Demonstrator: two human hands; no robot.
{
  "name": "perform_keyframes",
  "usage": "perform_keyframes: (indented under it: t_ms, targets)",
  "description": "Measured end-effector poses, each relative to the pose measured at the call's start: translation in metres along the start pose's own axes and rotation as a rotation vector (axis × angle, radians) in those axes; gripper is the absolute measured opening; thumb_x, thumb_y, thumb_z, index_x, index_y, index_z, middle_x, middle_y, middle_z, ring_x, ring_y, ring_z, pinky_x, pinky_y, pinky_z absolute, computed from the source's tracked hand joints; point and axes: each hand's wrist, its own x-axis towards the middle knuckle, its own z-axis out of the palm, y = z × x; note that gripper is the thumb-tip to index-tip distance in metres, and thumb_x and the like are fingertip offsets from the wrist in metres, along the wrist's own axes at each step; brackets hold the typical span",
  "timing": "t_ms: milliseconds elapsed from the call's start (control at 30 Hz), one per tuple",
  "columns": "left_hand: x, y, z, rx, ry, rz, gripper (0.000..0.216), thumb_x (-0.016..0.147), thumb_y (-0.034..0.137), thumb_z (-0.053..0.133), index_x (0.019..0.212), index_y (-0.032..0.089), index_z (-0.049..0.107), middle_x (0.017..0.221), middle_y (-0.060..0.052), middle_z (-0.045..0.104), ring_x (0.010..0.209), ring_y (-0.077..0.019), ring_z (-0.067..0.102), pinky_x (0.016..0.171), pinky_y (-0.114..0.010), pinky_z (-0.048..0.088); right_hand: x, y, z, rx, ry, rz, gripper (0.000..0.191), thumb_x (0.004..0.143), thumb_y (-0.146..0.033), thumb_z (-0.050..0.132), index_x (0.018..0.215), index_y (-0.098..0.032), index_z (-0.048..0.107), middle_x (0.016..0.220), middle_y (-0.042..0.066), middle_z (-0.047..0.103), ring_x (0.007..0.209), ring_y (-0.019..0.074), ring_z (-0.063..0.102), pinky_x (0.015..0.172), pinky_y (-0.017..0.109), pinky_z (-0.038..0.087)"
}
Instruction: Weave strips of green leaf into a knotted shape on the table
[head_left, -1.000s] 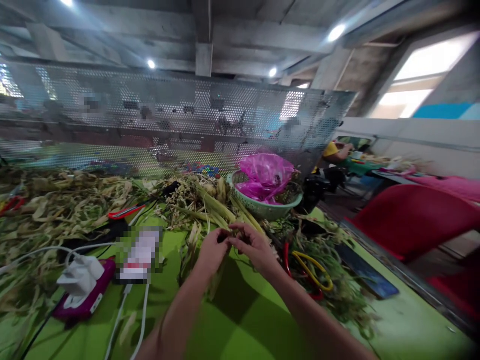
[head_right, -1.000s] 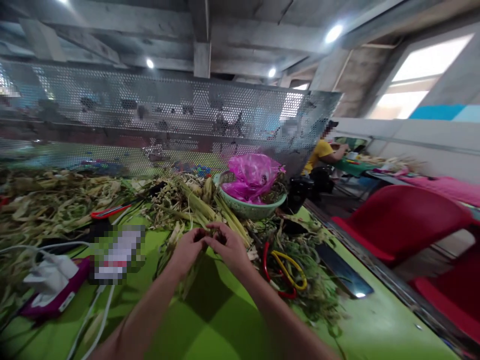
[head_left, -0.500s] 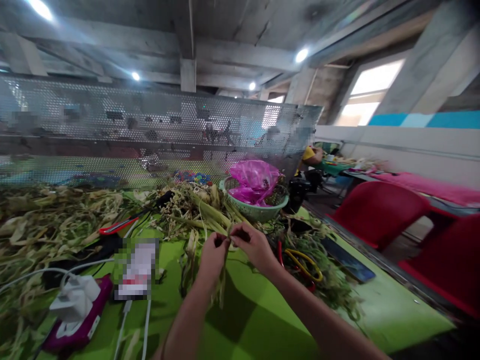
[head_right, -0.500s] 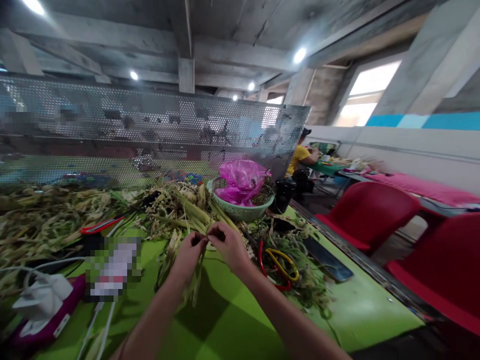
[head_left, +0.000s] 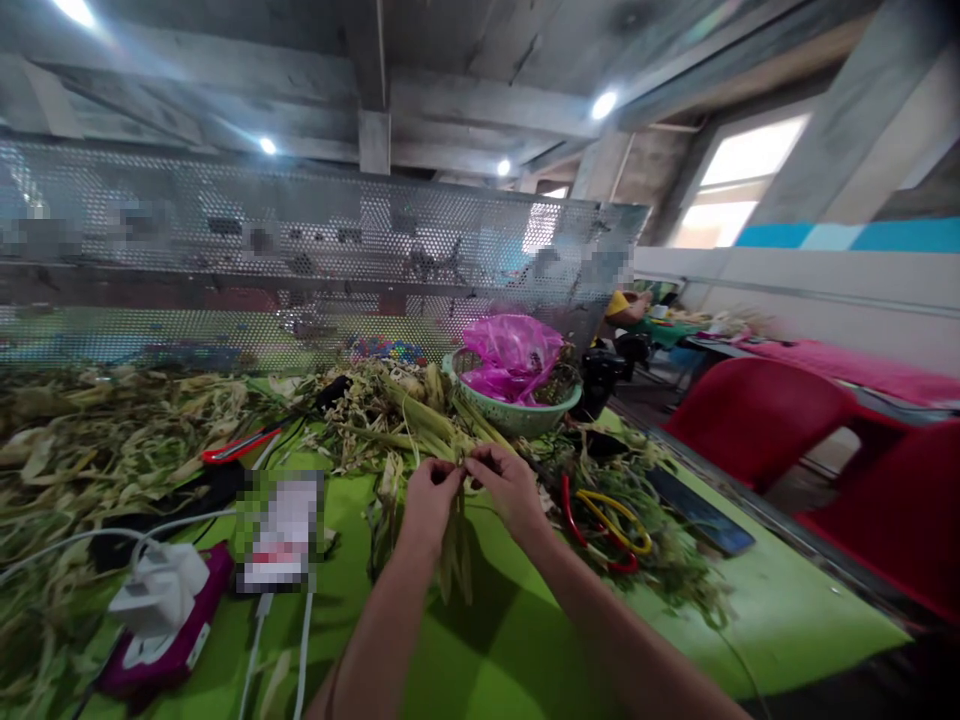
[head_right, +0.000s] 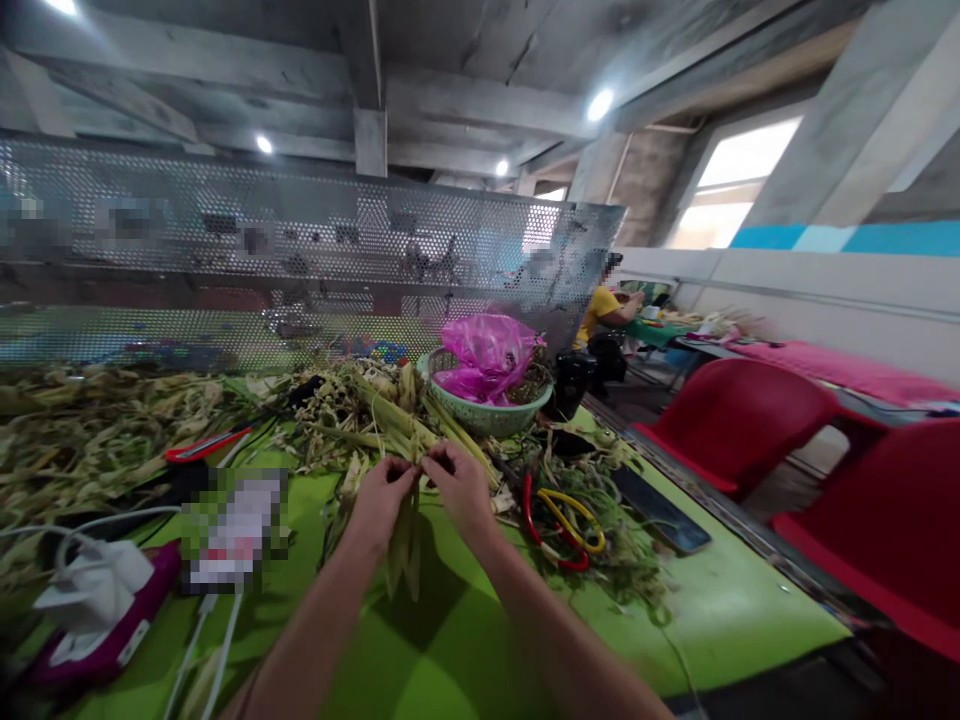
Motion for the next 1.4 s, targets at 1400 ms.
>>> perform_keyframes:
  t_ms: [1400]
  targets:
    - [-0.011, 0.028, -0.005, -0.36, -0.002, -0.241, 0.02, 0.058, 0.028, 0.074, 0.069, 0.015, 0.063, 0.06, 0.004, 0.057, 0.055, -0.0082, 0.05, 0.059, -0.022, 0.039, -0.055, -0.003, -0.159, -0.775, 0.091, 0.069, 0.027, 0.078, -0.044, 0.057, 0.091, -0.022, 0.066, 0.088, 0.005, 0.068, 0.077, 0.0208, 0.06, 0.068, 0.029, 0.044]
